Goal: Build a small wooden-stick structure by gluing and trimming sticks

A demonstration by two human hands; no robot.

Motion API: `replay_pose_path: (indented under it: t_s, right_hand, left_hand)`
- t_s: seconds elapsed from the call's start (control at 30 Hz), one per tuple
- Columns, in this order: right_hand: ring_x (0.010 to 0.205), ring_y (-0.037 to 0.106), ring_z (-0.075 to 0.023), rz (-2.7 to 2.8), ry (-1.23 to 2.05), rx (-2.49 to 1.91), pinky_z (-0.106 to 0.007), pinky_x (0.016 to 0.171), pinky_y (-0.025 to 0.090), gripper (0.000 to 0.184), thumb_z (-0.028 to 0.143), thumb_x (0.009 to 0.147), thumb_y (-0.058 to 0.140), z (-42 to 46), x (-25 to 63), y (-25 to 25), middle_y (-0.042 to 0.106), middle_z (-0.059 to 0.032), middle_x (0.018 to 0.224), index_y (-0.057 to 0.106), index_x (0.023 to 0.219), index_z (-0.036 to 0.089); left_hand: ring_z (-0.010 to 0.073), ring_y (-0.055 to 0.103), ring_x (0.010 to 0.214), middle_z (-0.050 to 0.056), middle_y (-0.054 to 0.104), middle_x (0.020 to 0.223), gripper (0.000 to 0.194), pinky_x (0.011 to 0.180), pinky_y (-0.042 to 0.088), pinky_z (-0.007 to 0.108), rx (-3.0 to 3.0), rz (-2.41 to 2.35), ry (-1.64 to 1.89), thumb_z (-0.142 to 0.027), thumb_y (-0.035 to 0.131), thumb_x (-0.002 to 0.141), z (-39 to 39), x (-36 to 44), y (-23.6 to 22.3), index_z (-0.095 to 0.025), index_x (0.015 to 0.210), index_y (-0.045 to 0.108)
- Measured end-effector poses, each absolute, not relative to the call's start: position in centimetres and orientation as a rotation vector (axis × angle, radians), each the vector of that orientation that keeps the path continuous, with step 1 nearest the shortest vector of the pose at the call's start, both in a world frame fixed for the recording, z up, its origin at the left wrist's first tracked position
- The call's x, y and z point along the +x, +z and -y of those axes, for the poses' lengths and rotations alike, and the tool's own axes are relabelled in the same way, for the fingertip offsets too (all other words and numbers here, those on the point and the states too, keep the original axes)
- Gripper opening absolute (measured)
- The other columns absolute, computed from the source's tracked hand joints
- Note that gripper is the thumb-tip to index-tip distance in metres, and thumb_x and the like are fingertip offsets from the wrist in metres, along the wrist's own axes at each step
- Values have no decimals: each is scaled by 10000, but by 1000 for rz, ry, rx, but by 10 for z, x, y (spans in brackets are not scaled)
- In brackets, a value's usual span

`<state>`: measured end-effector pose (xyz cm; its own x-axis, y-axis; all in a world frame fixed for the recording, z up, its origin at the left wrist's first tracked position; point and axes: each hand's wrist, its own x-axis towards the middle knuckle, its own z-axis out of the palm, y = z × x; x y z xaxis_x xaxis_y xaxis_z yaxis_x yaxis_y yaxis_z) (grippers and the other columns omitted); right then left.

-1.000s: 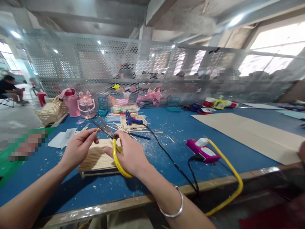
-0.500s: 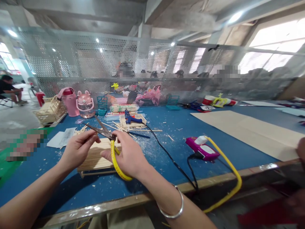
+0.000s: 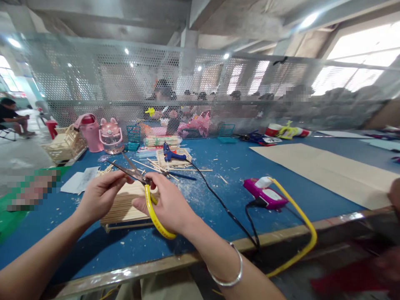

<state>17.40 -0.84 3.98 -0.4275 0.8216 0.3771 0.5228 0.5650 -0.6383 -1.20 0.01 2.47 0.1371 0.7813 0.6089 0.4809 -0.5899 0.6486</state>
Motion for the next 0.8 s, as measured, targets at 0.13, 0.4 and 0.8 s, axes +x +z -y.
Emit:
replay_pose_path:
  t_s: [0.13, 0.4, 0.8]
  right_hand:
    - [768, 496, -150, 2091, 573, -1102, -274, 677, 406, 475, 392, 739, 605, 8, 174, 39, 560, -50, 925, 461, 1120, 147]
    - [819, 519, -174, 2094, 467, -1097, -310, 736, 423, 501, 405, 713, 641, 8, 174, 39, 576, -65, 978, 481, 1123, 166]
    - [875, 533, -189, 2116, 470, -1090, -324, 780, 427, 464, 362, 701, 666, 12, 176, 44, 584, -67, 1014, 499, 1092, 176]
  left_hand:
    - [138, 640, 741, 45, 718, 807, 259, 714, 479, 217, 2132, -1237, 1474, -237, 465, 834, 0, -12, 23, -147, 971, 666]
    - [155, 637, 757, 45, 715, 819, 248, 705, 480, 239, 2173, -1268, 1411, -244, 445, 838, 0, -12, 23, -171, 911, 670]
    - [152, 637, 743, 44, 711, 793, 250, 692, 482, 233, 2185, -1230, 1450, -246, 447, 843, -1, -13, 23, -173, 911, 676]
